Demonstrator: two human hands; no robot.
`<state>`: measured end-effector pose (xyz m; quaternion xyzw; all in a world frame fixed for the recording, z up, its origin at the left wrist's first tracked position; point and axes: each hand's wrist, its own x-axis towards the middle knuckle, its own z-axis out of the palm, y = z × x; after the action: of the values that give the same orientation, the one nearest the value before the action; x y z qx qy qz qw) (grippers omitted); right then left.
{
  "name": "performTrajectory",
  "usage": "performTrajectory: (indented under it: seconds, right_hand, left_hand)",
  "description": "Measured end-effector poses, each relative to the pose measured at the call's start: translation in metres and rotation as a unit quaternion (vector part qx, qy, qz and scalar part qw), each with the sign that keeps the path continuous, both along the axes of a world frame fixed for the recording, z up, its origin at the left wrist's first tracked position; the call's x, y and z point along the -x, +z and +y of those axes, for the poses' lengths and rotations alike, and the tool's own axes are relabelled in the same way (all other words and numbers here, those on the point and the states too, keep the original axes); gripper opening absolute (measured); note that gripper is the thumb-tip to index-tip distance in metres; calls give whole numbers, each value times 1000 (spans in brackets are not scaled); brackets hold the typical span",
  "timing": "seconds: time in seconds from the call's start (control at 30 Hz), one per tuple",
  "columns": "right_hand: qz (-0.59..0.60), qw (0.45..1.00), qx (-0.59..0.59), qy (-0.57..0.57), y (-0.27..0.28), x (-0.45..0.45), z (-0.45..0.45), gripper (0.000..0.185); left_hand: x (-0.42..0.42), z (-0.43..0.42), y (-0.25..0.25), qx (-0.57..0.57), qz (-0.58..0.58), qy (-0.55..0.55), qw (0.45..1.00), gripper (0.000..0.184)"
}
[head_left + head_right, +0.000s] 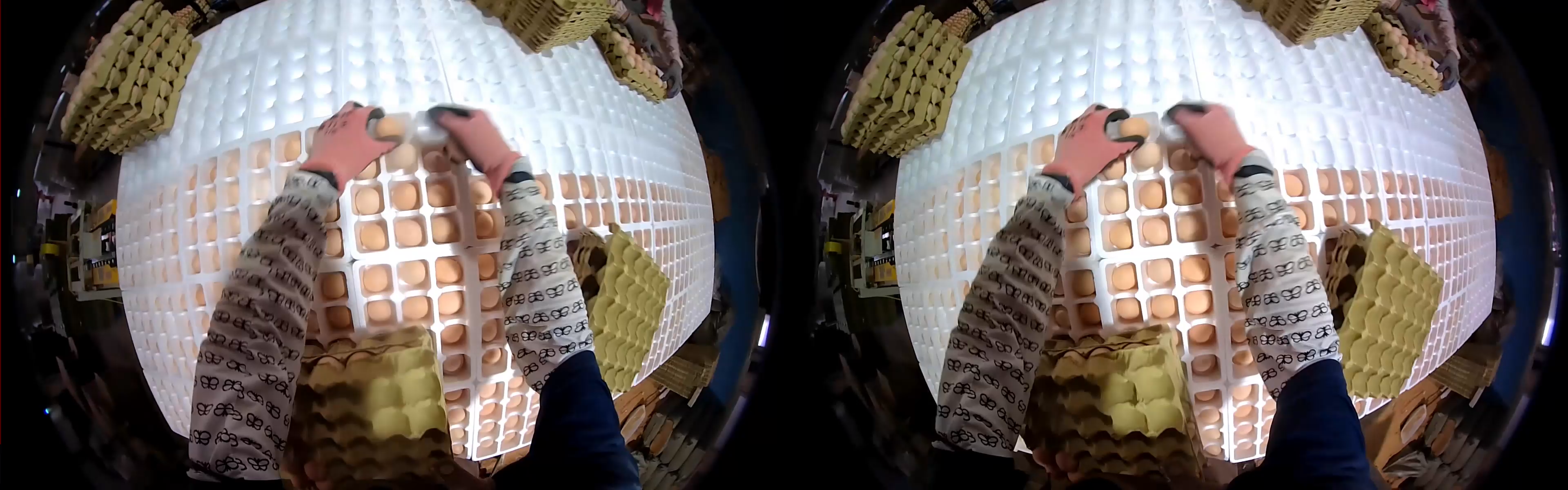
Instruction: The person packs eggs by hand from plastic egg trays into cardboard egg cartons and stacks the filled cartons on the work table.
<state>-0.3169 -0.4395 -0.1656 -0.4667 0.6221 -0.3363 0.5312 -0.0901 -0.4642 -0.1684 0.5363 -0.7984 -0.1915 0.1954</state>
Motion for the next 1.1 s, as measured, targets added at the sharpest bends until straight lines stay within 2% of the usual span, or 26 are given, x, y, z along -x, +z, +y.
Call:
performTrajectory:
  seconds: [0.03, 0.1, 0.13, 0.17, 0.2, 0.23, 0.3, 0.37, 0.4, 0.43, 0.5, 0.57, 0.6, 0.63, 0.7, 0.8, 0.83, 0.87, 0.9, 0.93, 0.97, 1.03, 1.07, 1.1]
  right_hand:
    - [-135, 983, 85, -90, -18, 9, -9, 35]
    - [-160, 969, 162, -99, -27, 13, -9, 31]
    - [-116, 973, 159, -117, -30, 8, -11, 29]
    - [-72, 976, 154, -133, -29, -5, -11, 28]
    - [99, 956, 253, -112, -30, -22, -3, 30]
    - [274, 876, 393, -50, -46, -26, -2, 35]
    - [450, 797, 398, 61, -67, -22, 1, 43]
    - [234, 893, 382, -40, -70, -21, 19, 47]
    - [161, 906, 386, -66, -50, -21, 36, 44]
    - [89, 915, 384, -91, -22, -22, 59, 41]
    - [-9, 941, 304, -147, 16, -21, 118, 37]
    - [-11, 940, 319, -123, 30, -9, 178, 37]
    - [-18, 950, 275, -146, 45, -8, 210, 37]
    - [-26, 961, 219, -166, 62, -7, 247, 37]
    - [-53, 968, 179, -167, 84, -4, 308, 37]
    - [-27, 996, 45, -68, 113, -11, 391, 41]
    - [15, 998, 59, -2, 112, -19, 413, 51]
    - [57, 986, 119, 106, 127, -37, 426, 59]
    - [48, 965, 167, 194, 135, -59, 437, 66]
    - [59, 947, 152, 277, 129, -79, 447, 75]
    - [222, 893, 190, 344, 144, -105, 454, 82]
    - [385, 776, 258, 428, 120, -144, 468, 71]
    - [381, 762, 273, 447, 118, -148, 470, 68]
    - [377, 746, 288, 468, 118, -153, 469, 66]
  left_hand:
    - [8, -5, 0, 34, -40, -8, 999, 51]
    - [22, -24, -2, -7, 73, 37, 997, 47]
    - [24, -33, -14, 36, 144, 58, 987, 36]
    - [25, -38, -27, 78, 213, 31, 974, 29]
    - [23, -43, -39, 81, 203, -4, 976, 28]
    - [21, -41, -40, 84, 193, -37, 977, 27]
    - [10, -31, -35, 52, 210, -26, 976, 31]
    - [-14, -14, -13, 92, 214, -43, 972, 34]
    - [-33, -9, -8, 60, 265, -49, 961, 35]
    - [-53, 3, 5, 14, 263, -25, 964, 36]
    - [-93, 41, 32, 60, 243, -44, 967, 35]
    - [-128, 98, 67, 25, 276, -43, 960, 35]
    - [-145, 132, 85, -17, 290, -20, 957, 34]
    - [-155, 170, 109, -45, 260, -15, 965, 37]
    - [-195, 237, 128, -31, 110, -71, 991, 42]
    - [-205, 345, 154, -94, 21, -152, 984, 48]
    - [-204, 373, 155, -120, -14, -177, 977, 49]
    - [-200, 394, 151, -96, -71, -211, 970, 52]
    - [-197, 412, 143, -71, -128, -244, 959, 54]
    - [-199, 427, 126, -43, -155, -248, 955, 60]
    - [-195, 430, 131, -68, -168, -239, 954, 62]
    - [-189, 432, 143, -125, -193, -222, 948, 67]
    - [-192, 439, 137, -76, -182, -245, 949, 72]
    - [-197, 446, 136, -77, -163, -235, 955, 70]
